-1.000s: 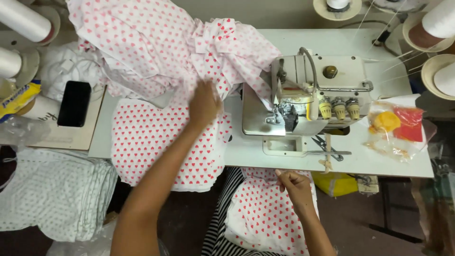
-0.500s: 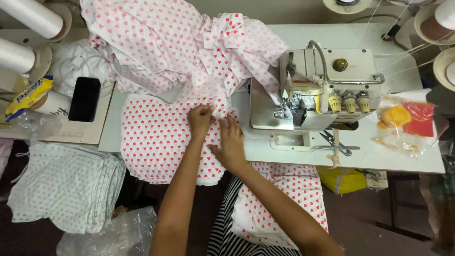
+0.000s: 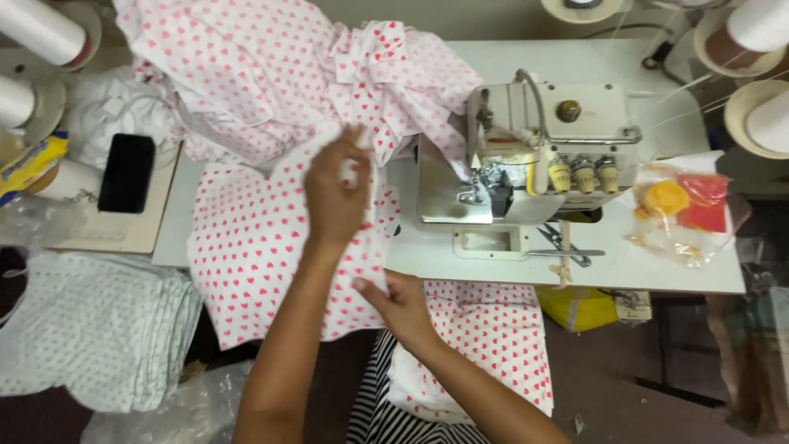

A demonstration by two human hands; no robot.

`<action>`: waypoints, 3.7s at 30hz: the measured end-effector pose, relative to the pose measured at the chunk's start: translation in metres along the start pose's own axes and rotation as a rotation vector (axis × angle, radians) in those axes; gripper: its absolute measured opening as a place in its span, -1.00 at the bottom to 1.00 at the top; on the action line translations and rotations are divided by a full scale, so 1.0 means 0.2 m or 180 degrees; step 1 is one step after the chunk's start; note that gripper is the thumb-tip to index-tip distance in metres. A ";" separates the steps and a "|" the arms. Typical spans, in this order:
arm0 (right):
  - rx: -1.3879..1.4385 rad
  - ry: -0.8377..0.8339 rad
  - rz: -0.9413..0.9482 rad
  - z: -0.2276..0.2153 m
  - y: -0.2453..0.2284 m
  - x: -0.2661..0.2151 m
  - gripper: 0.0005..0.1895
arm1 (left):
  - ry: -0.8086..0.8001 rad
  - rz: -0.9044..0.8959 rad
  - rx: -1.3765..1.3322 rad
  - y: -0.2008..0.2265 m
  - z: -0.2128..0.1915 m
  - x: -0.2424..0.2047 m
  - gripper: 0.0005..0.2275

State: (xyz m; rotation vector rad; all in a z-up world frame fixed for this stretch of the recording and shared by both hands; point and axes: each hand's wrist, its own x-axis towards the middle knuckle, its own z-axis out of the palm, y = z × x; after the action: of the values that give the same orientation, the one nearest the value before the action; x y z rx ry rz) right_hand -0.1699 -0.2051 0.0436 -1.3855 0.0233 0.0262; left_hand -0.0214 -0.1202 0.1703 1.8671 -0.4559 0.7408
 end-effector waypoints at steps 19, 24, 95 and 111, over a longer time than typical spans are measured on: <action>-0.1847 0.1300 0.0711 -1.05 0.42 -0.44 -0.69 | -0.1522 0.0583 0.0589 -0.10 0.56 -0.61 -0.33; -0.1982 0.1339 0.1181 -1.08 0.30 -0.61 -0.74 | -0.3472 0.0380 0.0251 -0.28 0.27 -1.18 -0.72; -0.0933 0.0277 -0.1146 -0.71 -0.82 -0.48 -0.90 | -0.0611 -0.1598 -0.0773 0.40 -0.49 -0.41 -0.90; -0.1938 0.1899 -0.0109 -0.81 -0.18 -0.23 -0.59 | -0.1302 0.0497 0.0274 -0.43 0.69 -0.30 -0.98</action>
State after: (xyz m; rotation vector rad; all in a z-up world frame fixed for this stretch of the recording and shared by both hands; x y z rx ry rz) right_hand -0.2154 -0.3701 0.0505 -1.9568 0.5255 -0.4418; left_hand 0.0267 -0.2145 0.0322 2.0874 -0.8487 0.4817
